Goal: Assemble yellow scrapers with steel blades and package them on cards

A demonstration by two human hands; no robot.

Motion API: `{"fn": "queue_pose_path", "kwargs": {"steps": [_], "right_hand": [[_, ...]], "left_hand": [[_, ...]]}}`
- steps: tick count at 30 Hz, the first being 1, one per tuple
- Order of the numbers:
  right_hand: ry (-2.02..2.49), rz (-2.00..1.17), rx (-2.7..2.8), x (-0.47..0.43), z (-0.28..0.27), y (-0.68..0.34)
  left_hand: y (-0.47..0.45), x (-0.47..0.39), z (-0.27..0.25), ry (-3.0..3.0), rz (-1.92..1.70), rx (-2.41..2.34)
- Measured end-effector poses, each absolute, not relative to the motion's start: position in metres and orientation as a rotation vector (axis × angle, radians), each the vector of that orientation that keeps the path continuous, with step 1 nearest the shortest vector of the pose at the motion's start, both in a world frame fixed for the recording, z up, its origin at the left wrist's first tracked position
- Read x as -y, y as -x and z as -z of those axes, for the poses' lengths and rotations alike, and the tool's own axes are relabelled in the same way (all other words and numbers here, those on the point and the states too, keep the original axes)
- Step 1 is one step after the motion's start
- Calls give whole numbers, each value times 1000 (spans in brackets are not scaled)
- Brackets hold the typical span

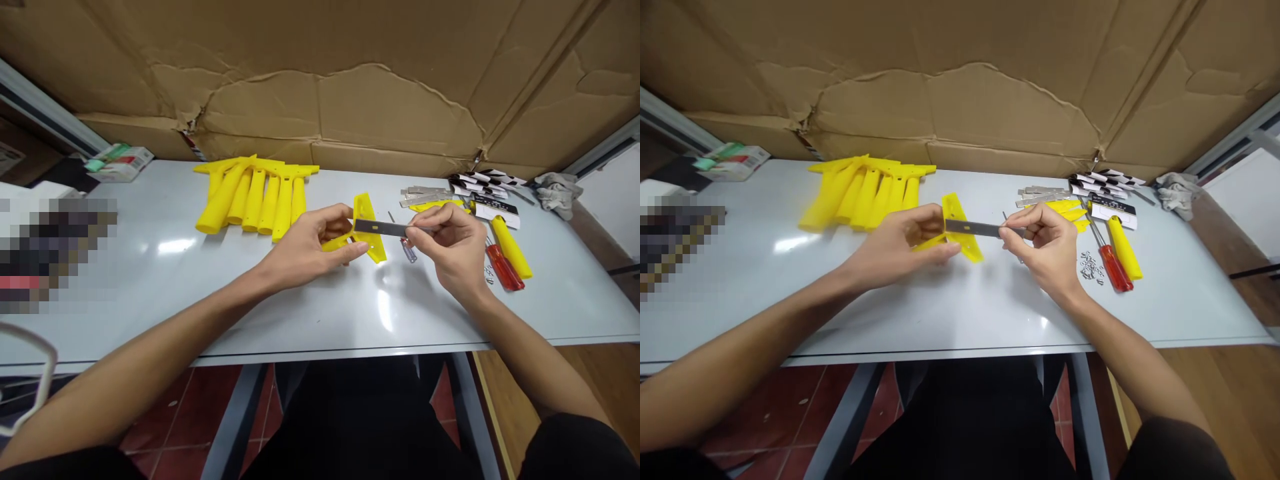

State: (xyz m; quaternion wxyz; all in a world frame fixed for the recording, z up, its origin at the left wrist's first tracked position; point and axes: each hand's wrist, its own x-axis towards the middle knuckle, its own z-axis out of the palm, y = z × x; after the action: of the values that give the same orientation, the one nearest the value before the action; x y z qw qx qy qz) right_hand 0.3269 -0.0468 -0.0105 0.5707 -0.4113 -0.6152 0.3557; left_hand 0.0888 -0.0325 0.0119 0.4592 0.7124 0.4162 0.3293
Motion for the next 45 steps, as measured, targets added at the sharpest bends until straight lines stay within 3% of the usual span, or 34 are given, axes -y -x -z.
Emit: {"fn": "queue_pose_path", "kwargs": {"steps": [7, 33, 45], "right_hand": [[910, -717, 1547, 57, 7, -320], [943, -923, 1786, 67, 13, -316], [980, -778, 1930, 66, 13, -315]], "left_hand": [[-91, 38, -16, -1708, -918, -1113], [-98, 54, -17, -1715, -989, -1118], [-98, 53, -6, -1887, -955, -1147]]}}
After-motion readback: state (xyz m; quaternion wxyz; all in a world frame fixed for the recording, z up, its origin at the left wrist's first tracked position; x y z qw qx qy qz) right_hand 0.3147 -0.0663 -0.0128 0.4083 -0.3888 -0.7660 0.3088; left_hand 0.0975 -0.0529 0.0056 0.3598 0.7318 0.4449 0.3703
